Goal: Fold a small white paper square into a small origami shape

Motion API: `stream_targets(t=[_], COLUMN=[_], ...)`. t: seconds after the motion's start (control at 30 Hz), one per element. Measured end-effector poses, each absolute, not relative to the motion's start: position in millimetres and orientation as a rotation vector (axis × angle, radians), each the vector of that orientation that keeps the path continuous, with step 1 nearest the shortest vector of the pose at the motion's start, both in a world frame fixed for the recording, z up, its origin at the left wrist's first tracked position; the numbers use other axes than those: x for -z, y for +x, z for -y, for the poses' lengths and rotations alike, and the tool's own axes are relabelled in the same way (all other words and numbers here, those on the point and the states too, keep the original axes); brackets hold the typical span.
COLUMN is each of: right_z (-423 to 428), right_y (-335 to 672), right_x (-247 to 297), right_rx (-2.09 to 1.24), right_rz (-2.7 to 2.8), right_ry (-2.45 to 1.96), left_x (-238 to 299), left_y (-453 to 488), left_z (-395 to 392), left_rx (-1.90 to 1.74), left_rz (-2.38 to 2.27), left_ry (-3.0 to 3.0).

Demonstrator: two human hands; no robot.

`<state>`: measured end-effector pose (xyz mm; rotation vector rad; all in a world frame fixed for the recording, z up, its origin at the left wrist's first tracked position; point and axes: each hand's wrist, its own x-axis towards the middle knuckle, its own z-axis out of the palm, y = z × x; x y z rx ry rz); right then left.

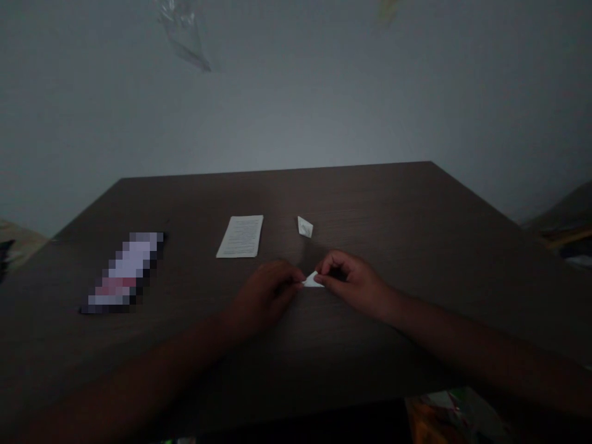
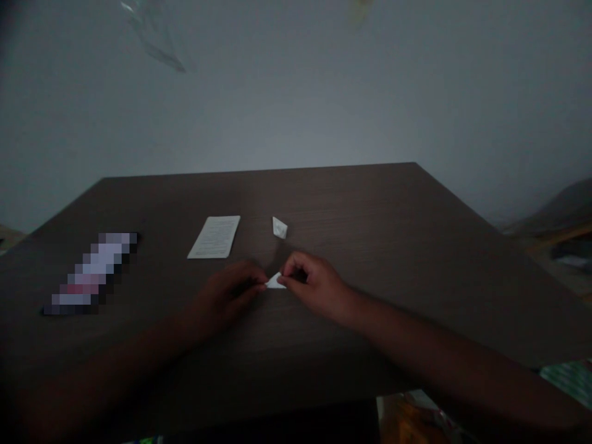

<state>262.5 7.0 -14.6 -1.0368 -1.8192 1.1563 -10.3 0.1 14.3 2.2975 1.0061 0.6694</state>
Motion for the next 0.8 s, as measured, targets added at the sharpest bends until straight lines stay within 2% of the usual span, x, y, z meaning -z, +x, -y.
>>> stream_targets(t=[0.4, 0.8], right_z=[-5, 1], right_y=[259, 259], right_x=[15, 6], right_rx=[-1.182, -0.942], right_rz=[1.772, 1.961], right_ry=[-1.031, -0.924], left_x=[-16, -9], left_y=[-7, -2], left_z=[6, 10], left_rx=[-0.669, -0.63], left_rz=[-1.04, -1.116], left_ry=[2.273, 2.3])
